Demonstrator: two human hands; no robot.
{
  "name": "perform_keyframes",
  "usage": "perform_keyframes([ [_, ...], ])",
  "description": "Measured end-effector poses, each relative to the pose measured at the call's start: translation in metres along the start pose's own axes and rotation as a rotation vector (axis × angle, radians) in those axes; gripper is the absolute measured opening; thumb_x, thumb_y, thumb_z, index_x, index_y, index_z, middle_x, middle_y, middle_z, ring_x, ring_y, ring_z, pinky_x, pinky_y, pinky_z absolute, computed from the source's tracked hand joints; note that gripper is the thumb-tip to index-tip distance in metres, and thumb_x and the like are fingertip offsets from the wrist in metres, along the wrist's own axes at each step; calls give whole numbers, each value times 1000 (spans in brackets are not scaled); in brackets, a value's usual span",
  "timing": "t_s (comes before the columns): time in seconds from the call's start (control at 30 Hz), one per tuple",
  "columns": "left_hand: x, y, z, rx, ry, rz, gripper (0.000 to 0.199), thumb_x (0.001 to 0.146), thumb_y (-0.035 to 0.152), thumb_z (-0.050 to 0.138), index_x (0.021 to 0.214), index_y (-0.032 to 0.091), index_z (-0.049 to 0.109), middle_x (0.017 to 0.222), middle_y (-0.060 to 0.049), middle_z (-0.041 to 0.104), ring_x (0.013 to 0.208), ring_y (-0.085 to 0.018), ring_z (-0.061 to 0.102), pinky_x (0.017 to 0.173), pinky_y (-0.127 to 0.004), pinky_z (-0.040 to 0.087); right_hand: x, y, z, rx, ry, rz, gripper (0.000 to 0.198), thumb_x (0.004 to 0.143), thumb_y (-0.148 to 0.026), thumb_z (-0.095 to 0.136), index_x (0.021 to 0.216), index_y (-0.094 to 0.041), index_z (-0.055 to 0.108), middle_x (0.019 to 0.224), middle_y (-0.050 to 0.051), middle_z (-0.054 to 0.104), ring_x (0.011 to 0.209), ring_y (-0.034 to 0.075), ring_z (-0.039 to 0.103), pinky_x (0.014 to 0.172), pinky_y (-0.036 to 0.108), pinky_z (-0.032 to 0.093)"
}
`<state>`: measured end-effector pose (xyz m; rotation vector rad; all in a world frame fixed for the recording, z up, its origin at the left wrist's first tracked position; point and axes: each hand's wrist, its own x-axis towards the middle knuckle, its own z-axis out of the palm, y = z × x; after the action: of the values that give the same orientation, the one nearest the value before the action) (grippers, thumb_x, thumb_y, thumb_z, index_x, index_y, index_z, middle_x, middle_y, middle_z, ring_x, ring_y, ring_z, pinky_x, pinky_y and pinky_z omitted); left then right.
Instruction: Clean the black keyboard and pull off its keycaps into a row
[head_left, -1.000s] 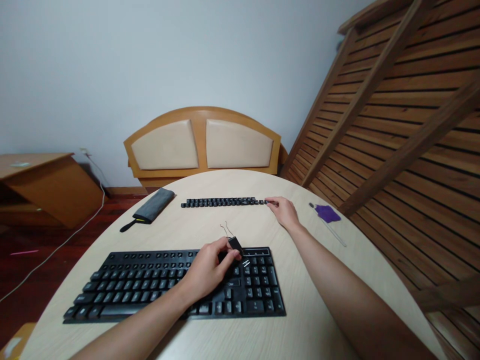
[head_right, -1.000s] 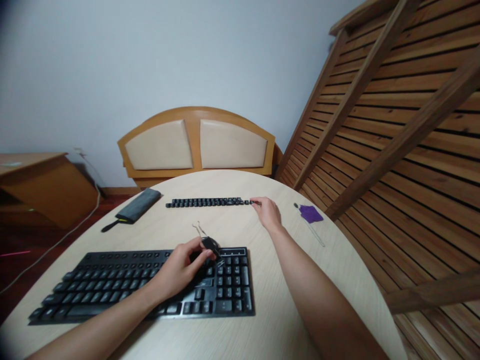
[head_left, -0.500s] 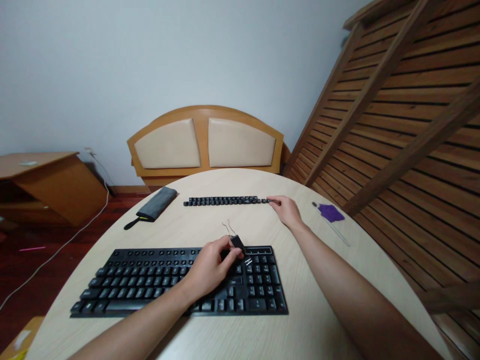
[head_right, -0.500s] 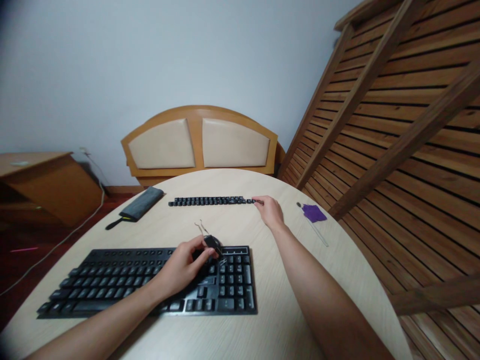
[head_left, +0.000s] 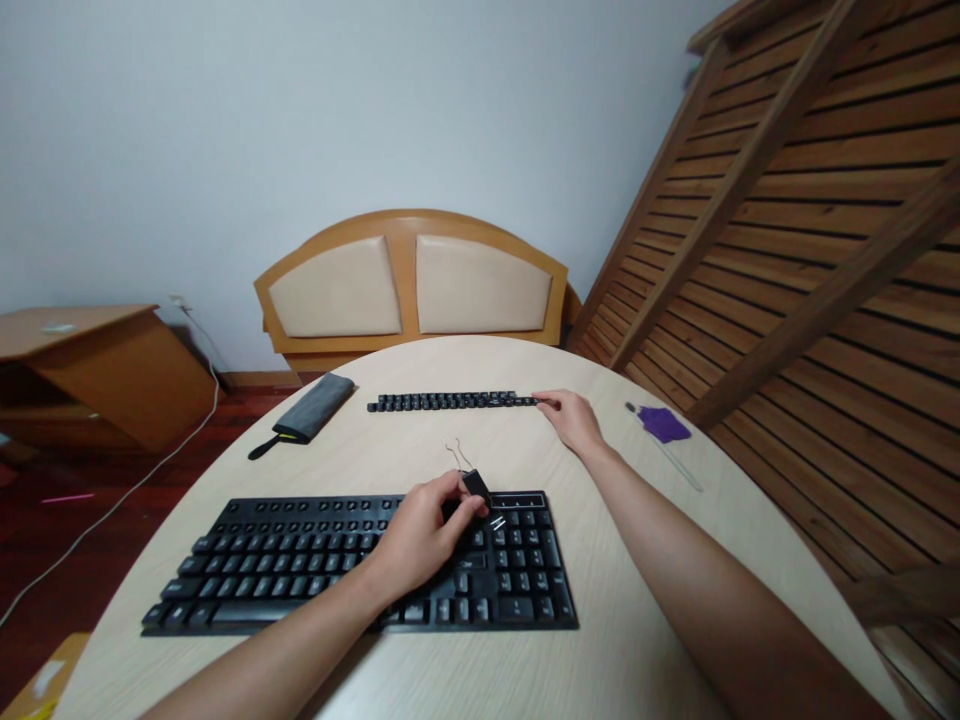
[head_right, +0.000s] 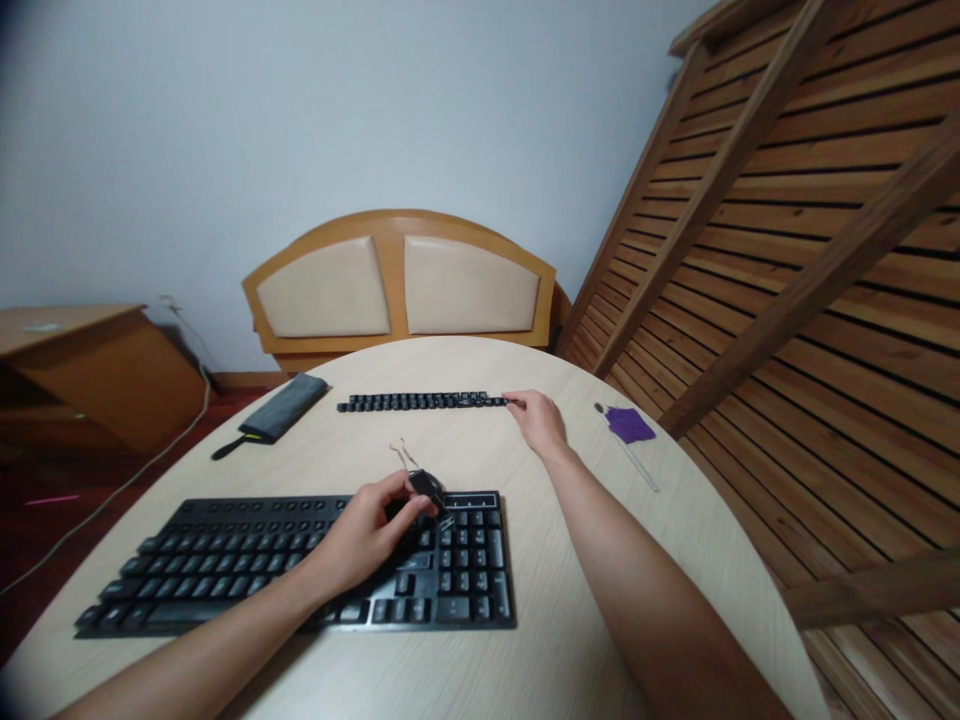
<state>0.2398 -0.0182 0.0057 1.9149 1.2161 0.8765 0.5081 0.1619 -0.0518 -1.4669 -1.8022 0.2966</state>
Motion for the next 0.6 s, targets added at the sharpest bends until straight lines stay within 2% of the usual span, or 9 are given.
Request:
perform_keyframes([
  [0.6, 0, 1, 0, -14, -7, -6, 20, 94, 33, 51, 85, 21, 65, 87, -5, 73, 84, -20, 66, 81, -36, 51, 0, 0, 2, -11, 3, -9, 25, 84, -25, 62, 104, -26, 76, 103, 4, 75, 88, 20, 67, 80, 31, 49],
])
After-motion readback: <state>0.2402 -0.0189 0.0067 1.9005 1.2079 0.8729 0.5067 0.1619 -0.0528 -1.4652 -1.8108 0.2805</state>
